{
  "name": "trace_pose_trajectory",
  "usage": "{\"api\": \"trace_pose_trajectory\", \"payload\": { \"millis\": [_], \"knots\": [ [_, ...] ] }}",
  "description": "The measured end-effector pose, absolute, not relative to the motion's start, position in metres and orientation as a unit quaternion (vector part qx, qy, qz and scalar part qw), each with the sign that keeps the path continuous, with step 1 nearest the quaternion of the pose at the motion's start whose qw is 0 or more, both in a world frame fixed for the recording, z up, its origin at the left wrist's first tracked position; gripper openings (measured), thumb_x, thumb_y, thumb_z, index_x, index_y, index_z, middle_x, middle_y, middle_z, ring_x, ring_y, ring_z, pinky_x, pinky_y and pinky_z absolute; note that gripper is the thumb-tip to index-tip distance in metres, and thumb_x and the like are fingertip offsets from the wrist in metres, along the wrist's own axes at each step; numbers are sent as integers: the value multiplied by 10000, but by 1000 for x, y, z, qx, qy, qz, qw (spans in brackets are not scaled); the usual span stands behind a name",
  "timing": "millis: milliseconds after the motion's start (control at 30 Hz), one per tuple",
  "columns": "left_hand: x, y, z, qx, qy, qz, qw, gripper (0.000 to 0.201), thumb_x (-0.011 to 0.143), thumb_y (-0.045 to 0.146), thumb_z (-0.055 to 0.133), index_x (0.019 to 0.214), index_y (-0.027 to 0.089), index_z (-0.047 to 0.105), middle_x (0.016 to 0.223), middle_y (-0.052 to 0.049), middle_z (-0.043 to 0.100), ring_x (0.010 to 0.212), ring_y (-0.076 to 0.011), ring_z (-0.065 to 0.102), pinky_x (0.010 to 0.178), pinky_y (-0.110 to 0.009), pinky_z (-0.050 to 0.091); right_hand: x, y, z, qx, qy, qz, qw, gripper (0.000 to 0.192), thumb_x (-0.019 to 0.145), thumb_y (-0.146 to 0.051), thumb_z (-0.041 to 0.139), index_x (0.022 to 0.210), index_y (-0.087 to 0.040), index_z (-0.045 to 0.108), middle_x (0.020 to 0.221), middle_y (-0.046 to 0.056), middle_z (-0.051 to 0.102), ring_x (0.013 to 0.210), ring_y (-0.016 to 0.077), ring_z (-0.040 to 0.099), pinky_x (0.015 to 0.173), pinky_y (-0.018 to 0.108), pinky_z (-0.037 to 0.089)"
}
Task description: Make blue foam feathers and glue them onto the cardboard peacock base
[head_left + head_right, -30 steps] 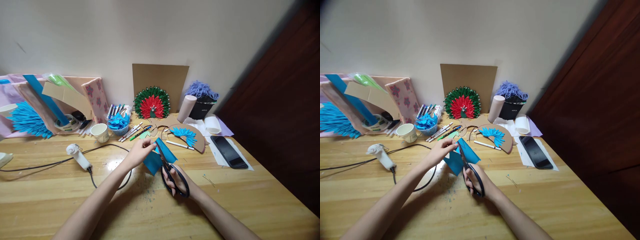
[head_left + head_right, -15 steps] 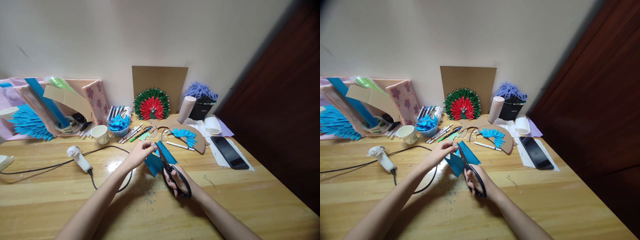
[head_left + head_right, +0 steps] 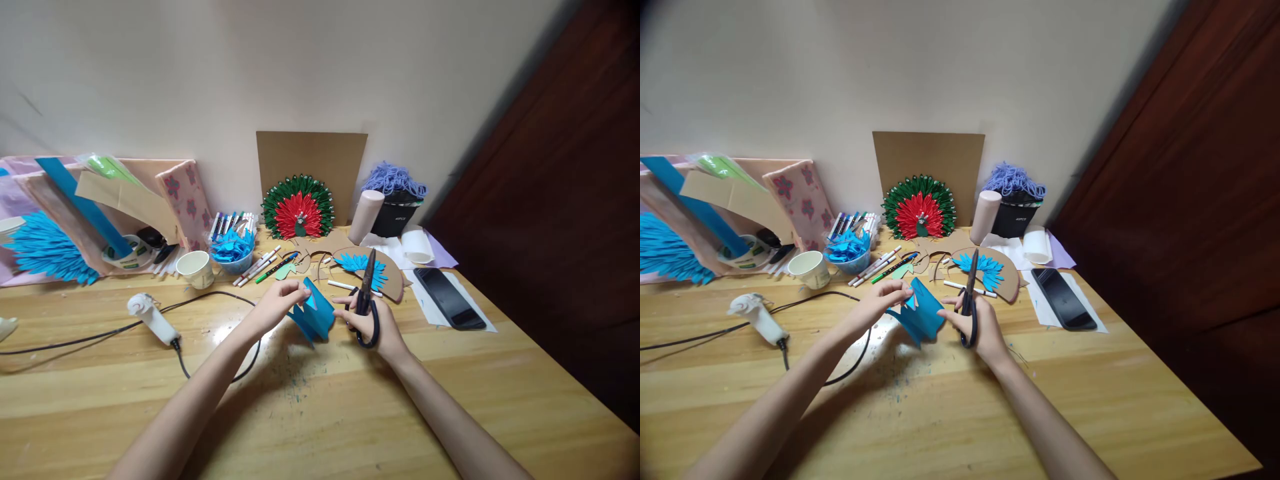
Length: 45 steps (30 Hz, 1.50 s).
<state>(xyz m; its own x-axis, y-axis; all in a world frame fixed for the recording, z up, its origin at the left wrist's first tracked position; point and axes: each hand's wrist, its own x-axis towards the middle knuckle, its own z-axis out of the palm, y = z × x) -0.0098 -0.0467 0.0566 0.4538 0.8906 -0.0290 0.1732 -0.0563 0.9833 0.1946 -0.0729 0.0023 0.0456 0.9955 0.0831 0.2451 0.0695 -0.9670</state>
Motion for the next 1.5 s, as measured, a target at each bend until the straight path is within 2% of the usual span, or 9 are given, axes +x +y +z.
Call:
{"api": "trace_pose_trajectory", "payload": {
  "millis": [200,400,467,567,733,967,1167,1367,1500],
  "knots": [
    [-10,-49,56,648,404,318,562,253,745,379,515,638,150,520,619,31,468,626,-117,442,611,-228,325,193,-75,-9,-568,-574,355,471,414,582,-502,708,688,-204,440,966,115,681,612,191,648,523,281,486],
    [-12,-52,61,655,387,314,568,252,760,372,508,640,150,514,622,31,459,631,-115,435,610,-224,319,192,-68,-9,-547,-572,427,437,379,595,-430,719,682,-200,430,989,132,674,723,220,660,529,279,499],
    [-12,-52,62,657,383,312,569,252,763,372,511,646,149,516,629,30,461,638,-115,436,616,-225,321,190,-67,-7,-541,-572,445,428,372,594,-388,724,677,-197,416,972,128,678,658,199,653,509,275,489],
    [-12,-52,62,656,378,307,576,249,768,372,515,667,146,531,642,25,475,654,-119,448,638,-230,334,187,-69,-4,-527,-567,473,420,362,584,-351,729,677,-186,420,910,105,689,508,135,600,483,263,472],
    [-12,-52,63,654,370,307,584,235,765,361,529,665,148,531,651,25,481,657,-113,442,639,-225,333,191,-69,-2,-514,-566,507,396,311,594,-364,719,662,-162,493,630,18,637,463,118,562,453,237,448],
    [-20,-45,64,623,385,345,587,264,759,359,525,608,158,445,574,52,336,552,-86,332,548,-215,260,200,-65,2,-543,-567,474,400,333,605,-438,702,667,-141,566,552,20,608,422,107,523,414,226,415],
    [-17,-47,64,646,393,330,565,296,754,391,521,587,160,444,568,43,370,570,-98,367,563,-225,289,190,-73,0,-458,-561,568,391,384,599,-484,693,686,-174,483,812,79,687,435,100,540,434,243,438],
    [-24,-43,64,692,417,294,511,274,762,402,490,645,159,539,611,21,481,598,-119,438,575,-232,327,185,-86,2,-501,-675,384,383,389,588,-398,742,707,-209,423,927,79,685,755,223,650,628,303,485],
    [-45,-30,57,736,544,201,348,254,742,339,509,572,164,579,553,-6,518,559,-151,474,558,-255,313,186,-87,-1,-528,-710,294,361,345,629,-409,717,764,-218,464,930,92,686,826,252,654,716,337,483]
  ]
}}
